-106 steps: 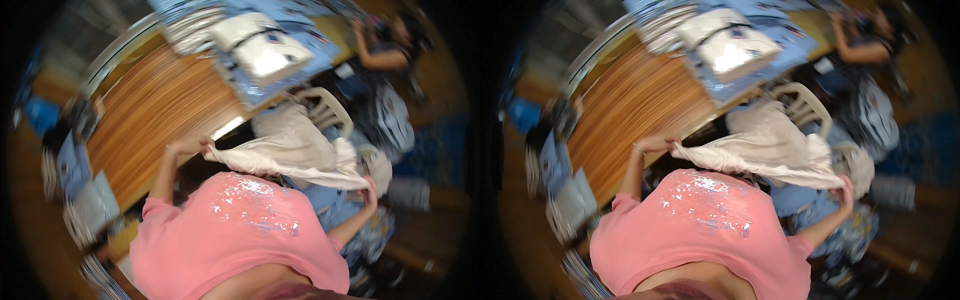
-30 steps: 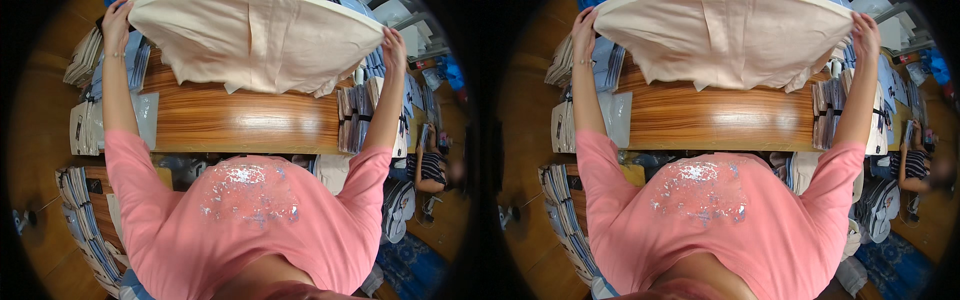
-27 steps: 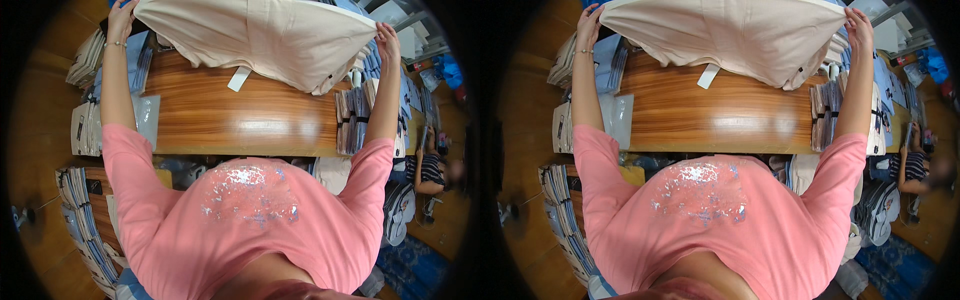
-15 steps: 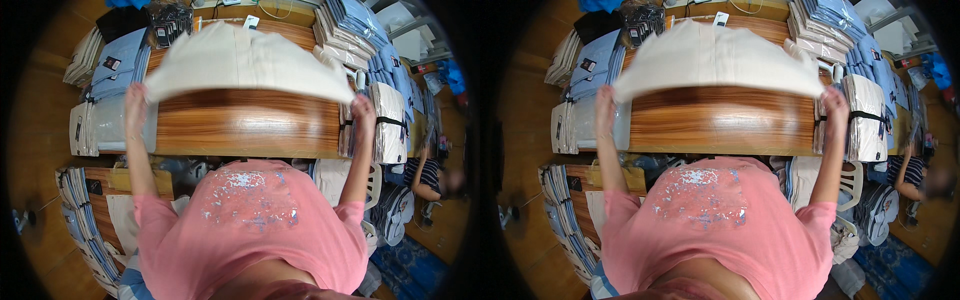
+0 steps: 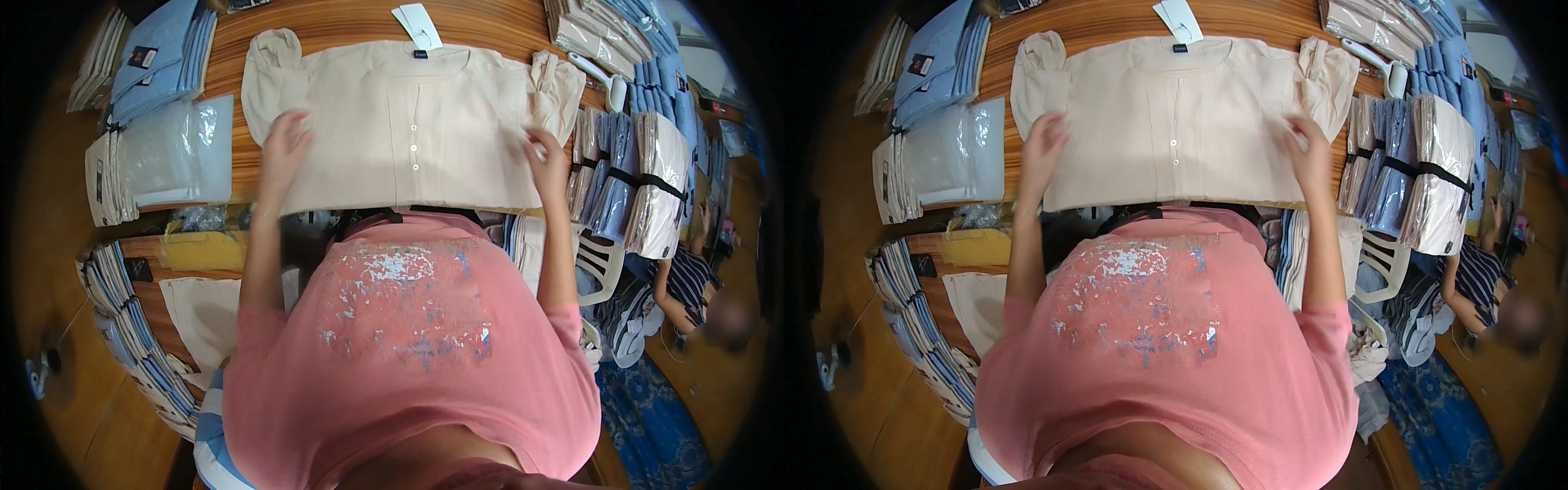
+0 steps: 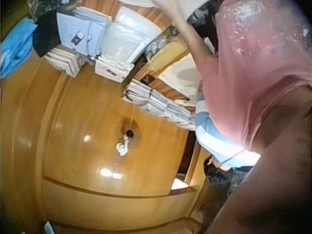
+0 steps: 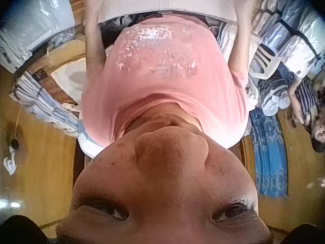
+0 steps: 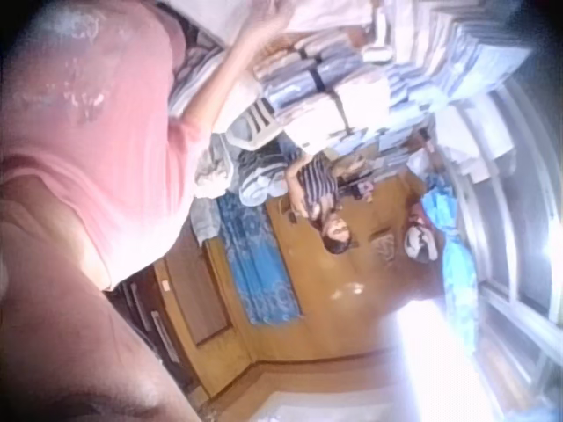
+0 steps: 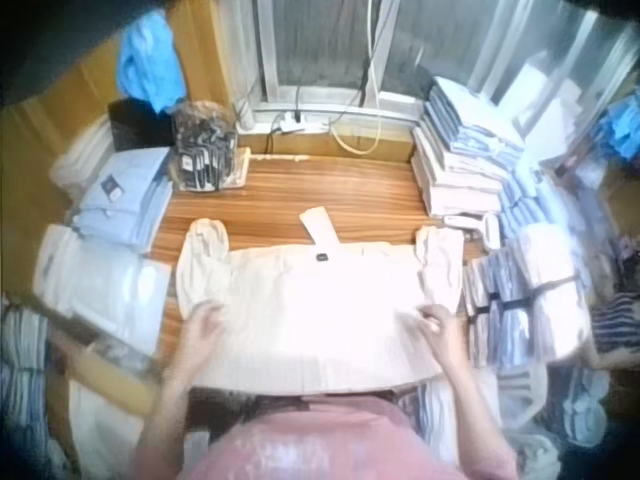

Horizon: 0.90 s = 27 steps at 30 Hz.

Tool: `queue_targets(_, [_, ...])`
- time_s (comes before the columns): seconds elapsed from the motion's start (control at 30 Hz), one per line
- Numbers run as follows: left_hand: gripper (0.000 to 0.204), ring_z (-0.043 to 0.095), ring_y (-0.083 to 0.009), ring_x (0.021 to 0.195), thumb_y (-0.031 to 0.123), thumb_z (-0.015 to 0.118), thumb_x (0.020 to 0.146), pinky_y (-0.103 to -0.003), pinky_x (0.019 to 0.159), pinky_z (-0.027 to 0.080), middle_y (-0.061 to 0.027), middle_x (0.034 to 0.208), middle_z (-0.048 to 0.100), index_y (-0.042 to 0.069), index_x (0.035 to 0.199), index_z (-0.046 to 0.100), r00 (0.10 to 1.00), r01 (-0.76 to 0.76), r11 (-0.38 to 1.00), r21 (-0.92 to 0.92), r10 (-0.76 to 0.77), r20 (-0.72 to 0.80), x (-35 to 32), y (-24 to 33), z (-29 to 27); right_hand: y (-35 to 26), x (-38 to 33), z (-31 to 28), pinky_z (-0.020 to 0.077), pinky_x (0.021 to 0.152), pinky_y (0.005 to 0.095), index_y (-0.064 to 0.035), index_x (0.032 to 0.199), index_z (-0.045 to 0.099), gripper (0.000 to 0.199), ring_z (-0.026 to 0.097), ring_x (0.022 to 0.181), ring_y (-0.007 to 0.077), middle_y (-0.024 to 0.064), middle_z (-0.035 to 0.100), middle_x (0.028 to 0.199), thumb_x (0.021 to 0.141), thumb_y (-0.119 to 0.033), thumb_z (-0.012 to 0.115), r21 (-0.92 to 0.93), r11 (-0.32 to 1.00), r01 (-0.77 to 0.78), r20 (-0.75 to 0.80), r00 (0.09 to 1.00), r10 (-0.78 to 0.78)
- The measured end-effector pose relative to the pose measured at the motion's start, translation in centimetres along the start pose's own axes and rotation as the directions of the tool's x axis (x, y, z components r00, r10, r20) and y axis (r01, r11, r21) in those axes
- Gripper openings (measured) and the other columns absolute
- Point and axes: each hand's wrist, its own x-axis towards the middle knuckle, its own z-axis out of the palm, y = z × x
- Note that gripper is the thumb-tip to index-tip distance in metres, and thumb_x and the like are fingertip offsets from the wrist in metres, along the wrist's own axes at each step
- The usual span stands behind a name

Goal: The person picks up a shirt, spreads it out on a table, folds the sides and sleeves inward using a rectangular guide, removes the guide, and places the folded shirt into a plastic bag before securing it with a blue tie.

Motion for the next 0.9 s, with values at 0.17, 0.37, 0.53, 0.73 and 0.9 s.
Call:
queue_targets(0.17, [0.014, 0.056, -0.0257, 0.087, 0.011, 0.058, 0.081, -0.032, 0.079, 0.045, -0.0101, 0.098, 0.060, 0.003, 0.091, 0.063, 0.942, -0.302, 0.940, 0.158, 0.269, 0.198, 7.9, 2.4, 10.2, -3.8, 8.3, 11.0, 0.0462, 0.072, 0.0353, -0.0032, 0.084, 0.065, 0.010, 0.057, 0.081, 0.0295, 0.0091, 0.062, 0.085, 0.076, -0.007, 0.060, 0.051, 0.890, 0.454, 0.104, 0.883, -0.457])
queue_targets(0.37, [0.010, 0.053, -0.0250, 0.089, 0.014, 0.061, 0.078, -0.033, 0.079, 0.044, -0.0081, 0.091, 0.057, 0.006, 0.084, 0.064, 0.949, -0.311, 0.879, 0.361, 0.267, 0.168, 9.9, 1.4, 13.5, -3.7, 10.7, 14.4, 0.0464, 0.070, 0.0359, -0.0066, 0.077, 0.065, 0.006, 0.056, 0.080, 0.0262, 0.0063, 0.061, 0.081, 0.073, -0.008, 0.061, -0.036, 0.879, 0.476, 0.172, 0.869, -0.463])
queue_targets(0.53, [0.012, 0.051, -0.0246, 0.088, 0.017, 0.064, 0.077, -0.034, 0.078, 0.044, -0.0069, 0.088, 0.055, 0.006, 0.082, 0.064, 0.962, -0.247, 0.905, 0.345, 0.186, 0.202, 10.7, 1.4, 13.5, -3.3, 11.5, 14.6, 0.0458, 0.070, 0.0355, -0.0048, 0.079, 0.064, 0.007, 0.054, 0.079, 0.0263, 0.0072, 0.060, 0.081, 0.073, -0.010, 0.063, 0.053, 0.893, 0.446, 0.235, 0.864, -0.445])
queue_targets(0.73, [0.014, 0.052, -0.0248, 0.089, 0.019, 0.065, 0.076, -0.033, 0.078, 0.044, -0.0074, 0.089, 0.056, 0.006, 0.081, 0.065, 0.972, -0.220, 0.913, 0.344, 0.177, 0.153, 11.0, 1.0, 14.0, -3.7, 12.1, 15.1, 0.0455, 0.070, 0.0392, -0.0066, 0.076, 0.064, 0.009, 0.055, 0.080, 0.0280, 0.0073, 0.060, 0.079, 0.073, -0.015, 0.064, 0.069, 0.903, 0.423, 0.240, 0.872, -0.427])
queue_targets(0.9, [0.014, 0.054, -0.0252, 0.087, 0.019, 0.065, 0.076, -0.033, 0.077, 0.044, -0.0084, 0.090, 0.057, 0.006, 0.080, 0.066, 0.980, -0.194, 0.910, 0.366, 0.160, 0.122, 11.0, 0.7, 14.3, -3.4, 12.4, 15.5, 0.0458, 0.069, 0.0391, -0.0079, 0.076, 0.064, 0.010, 0.055, 0.079, 0.0277, 0.0069, 0.060, 0.079, 0.073, -0.018, 0.065, 0.045, 0.915, 0.402, 0.257, 0.880, -0.399])
